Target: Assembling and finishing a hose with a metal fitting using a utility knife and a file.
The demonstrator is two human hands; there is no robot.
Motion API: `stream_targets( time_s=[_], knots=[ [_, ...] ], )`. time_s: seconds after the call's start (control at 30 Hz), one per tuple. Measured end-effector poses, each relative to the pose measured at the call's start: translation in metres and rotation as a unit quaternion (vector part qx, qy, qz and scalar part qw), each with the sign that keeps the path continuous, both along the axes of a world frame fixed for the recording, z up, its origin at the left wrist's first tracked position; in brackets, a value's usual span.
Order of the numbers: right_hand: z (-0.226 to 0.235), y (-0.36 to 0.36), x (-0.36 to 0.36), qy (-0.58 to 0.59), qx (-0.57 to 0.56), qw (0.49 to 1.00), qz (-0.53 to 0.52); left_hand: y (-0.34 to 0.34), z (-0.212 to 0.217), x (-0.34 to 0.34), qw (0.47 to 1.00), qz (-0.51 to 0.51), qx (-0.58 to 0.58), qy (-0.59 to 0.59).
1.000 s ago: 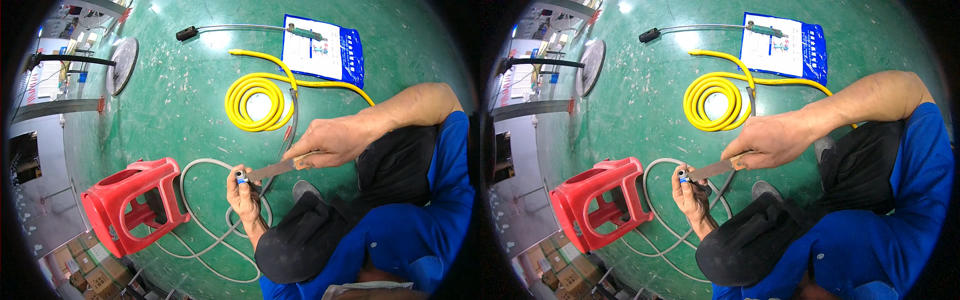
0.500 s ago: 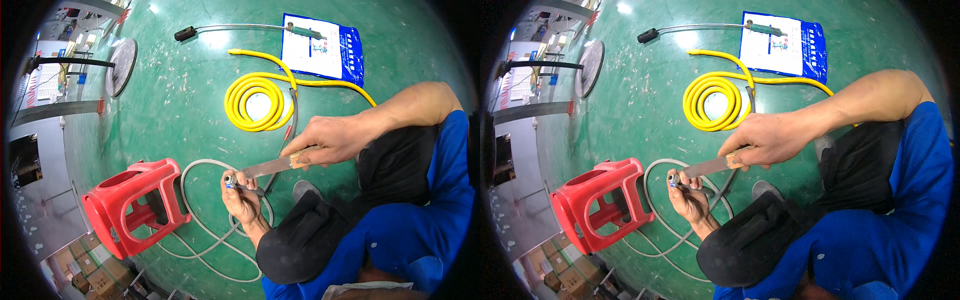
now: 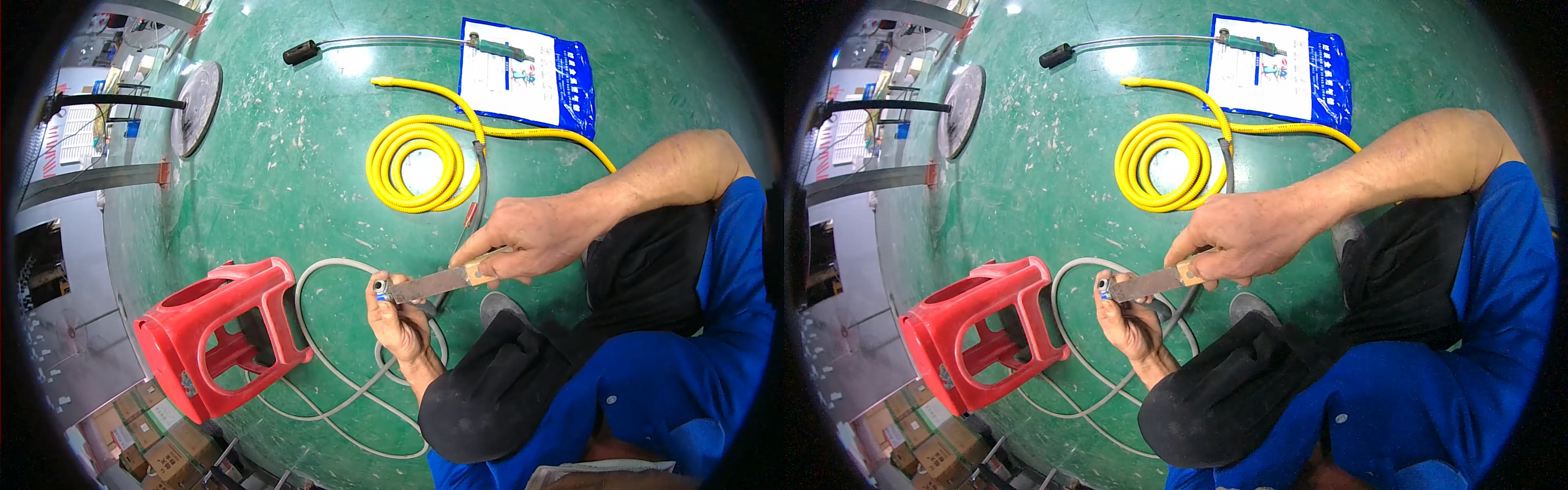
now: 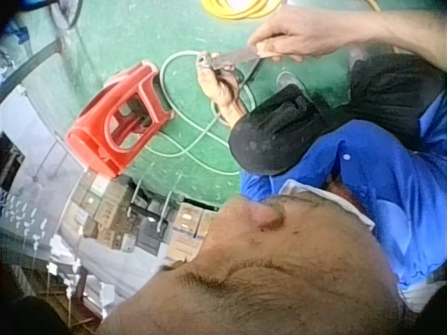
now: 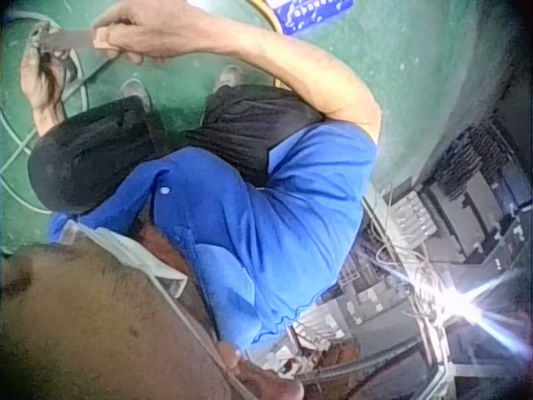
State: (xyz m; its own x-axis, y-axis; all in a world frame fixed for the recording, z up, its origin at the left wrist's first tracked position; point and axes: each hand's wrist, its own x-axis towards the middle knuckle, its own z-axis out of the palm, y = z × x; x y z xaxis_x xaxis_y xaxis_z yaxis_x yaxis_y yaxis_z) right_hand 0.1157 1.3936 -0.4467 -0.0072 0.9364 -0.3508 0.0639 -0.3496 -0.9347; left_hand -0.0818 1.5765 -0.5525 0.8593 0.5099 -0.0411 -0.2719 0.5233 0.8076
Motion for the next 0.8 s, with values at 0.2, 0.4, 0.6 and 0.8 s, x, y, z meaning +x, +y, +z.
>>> stream_targets(
  time_s=[0.2,0.4,0.6,0.8],
  knots=[
    [0.002,0.002,0.002,-0.001,-0.007,1.0,0.007,-0.002,0.002,0.002,0.999,0.036,0.004,0.034],
    [-0.001,0.0,0.003,-0.008,0.002,1.0,0.008,0.002,-0.006,0.0,0.999,0.016,0.035,0.022],
    [-0.003,-0.001,0.005,-0.027,0.004,1.0,0.016,0.001,-0.009,-0.001,0.995,0.032,0.068,0.059],
    [-0.008,-0.005,0.007,-0.062,0.033,0.997,0.012,0.0,-0.009,0.0,0.992,0.024,0.093,0.083]
  ],
)
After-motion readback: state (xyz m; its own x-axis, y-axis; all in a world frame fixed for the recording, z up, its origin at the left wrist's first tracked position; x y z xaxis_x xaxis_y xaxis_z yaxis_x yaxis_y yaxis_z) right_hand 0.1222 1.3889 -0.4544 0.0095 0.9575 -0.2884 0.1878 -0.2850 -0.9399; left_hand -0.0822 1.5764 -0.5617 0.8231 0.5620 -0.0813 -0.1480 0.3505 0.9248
